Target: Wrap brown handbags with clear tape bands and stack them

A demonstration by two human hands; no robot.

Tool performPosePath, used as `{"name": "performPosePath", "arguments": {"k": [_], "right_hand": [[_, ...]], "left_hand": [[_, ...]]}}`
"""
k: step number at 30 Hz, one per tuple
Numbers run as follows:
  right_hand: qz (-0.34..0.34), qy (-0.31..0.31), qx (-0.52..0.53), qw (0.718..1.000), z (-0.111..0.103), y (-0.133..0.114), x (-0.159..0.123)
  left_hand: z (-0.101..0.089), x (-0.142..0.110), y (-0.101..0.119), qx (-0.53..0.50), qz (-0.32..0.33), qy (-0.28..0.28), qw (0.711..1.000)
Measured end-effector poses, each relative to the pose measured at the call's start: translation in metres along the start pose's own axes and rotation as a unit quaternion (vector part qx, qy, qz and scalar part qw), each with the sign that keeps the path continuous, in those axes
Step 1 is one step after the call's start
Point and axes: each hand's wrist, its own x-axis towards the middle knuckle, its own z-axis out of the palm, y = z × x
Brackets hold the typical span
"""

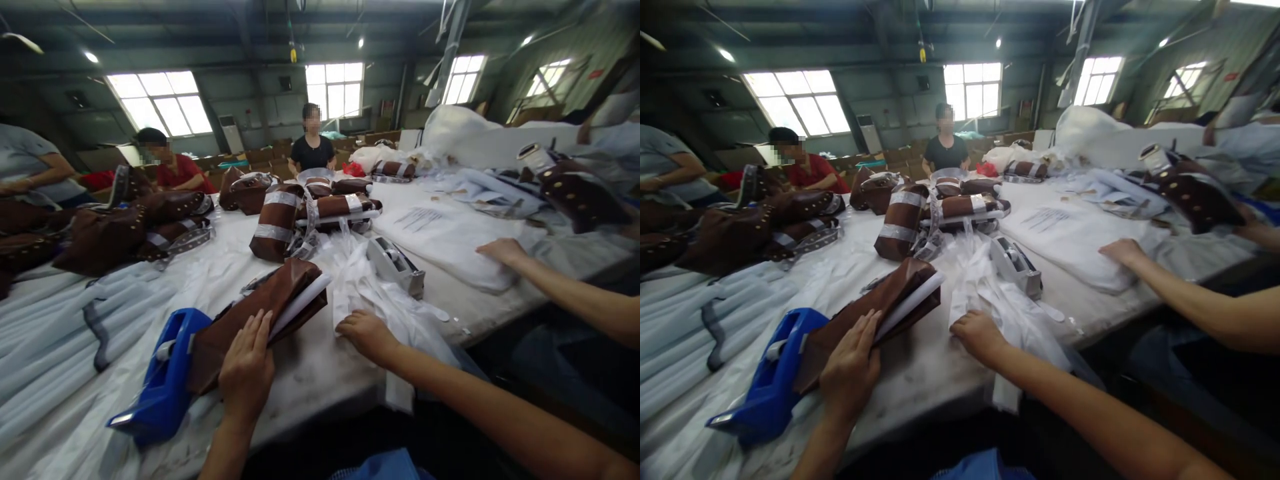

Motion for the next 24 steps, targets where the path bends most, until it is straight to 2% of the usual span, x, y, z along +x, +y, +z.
{"name": "performPosePath", "arguments": {"k": [4, 6, 8, 10, 12, 15, 17, 19, 21, 22, 24], "right_hand": [[-0.055, -0.031, 0.048, 0.997, -0.003, -0.044, -0.017], [-0.053, -0.046, 0.085, 0.994, -0.002, -0.056, -0.025], [-0.012, -0.038, 0.138, 0.990, -0.002, -0.055, -0.028], [0.065, -0.004, 0.215, 0.974, -0.007, -0.042, -0.025], [0.154, 0.049, 0.314, 0.936, -0.020, -0.024, -0.018], [0.247, 0.133, 0.471, 0.836, -0.056, 0.005, -0.002], [0.267, 0.188, 0.536, 0.778, -0.087, 0.019, 0.009], [0.253, 0.233, 0.560, 0.754, -0.117, 0.026, 0.016], [0.222, 0.251, 0.551, 0.765, -0.142, 0.026, 0.020], [0.207, 0.244, 0.531, 0.784, -0.150, 0.022, 0.020], [0.170, 0.196, 0.471, 0.843, -0.157, 0.008, 0.017]], "left_hand": [[-0.004, 0.007, -0.001, -0.009, -0.016, 0.010, 1.000], [-0.006, 0.009, -0.001, -0.014, -0.024, 0.010, 1.000], [-0.007, 0.011, -0.001, -0.018, -0.028, 0.005, 0.999], [-0.008, 0.012, -0.001, -0.020, -0.031, -0.001, 0.999], [-0.007, 0.012, -0.001, -0.019, -0.031, -0.003, 0.999], [-0.007, 0.011, -0.001, -0.019, -0.033, -0.004, 0.999], [-0.007, 0.011, -0.001, -0.021, -0.034, 0.003, 0.999], [-0.007, 0.011, -0.002, -0.021, -0.034, 0.012, 0.999], [-0.006, 0.011, -0.003, -0.018, -0.036, 0.018, 0.999], [-0.005, 0.011, -0.003, -0.017, -0.037, 0.019, 0.999], [-0.003, 0.012, -0.004, -0.015, -0.041, 0.019, 0.999]]}}
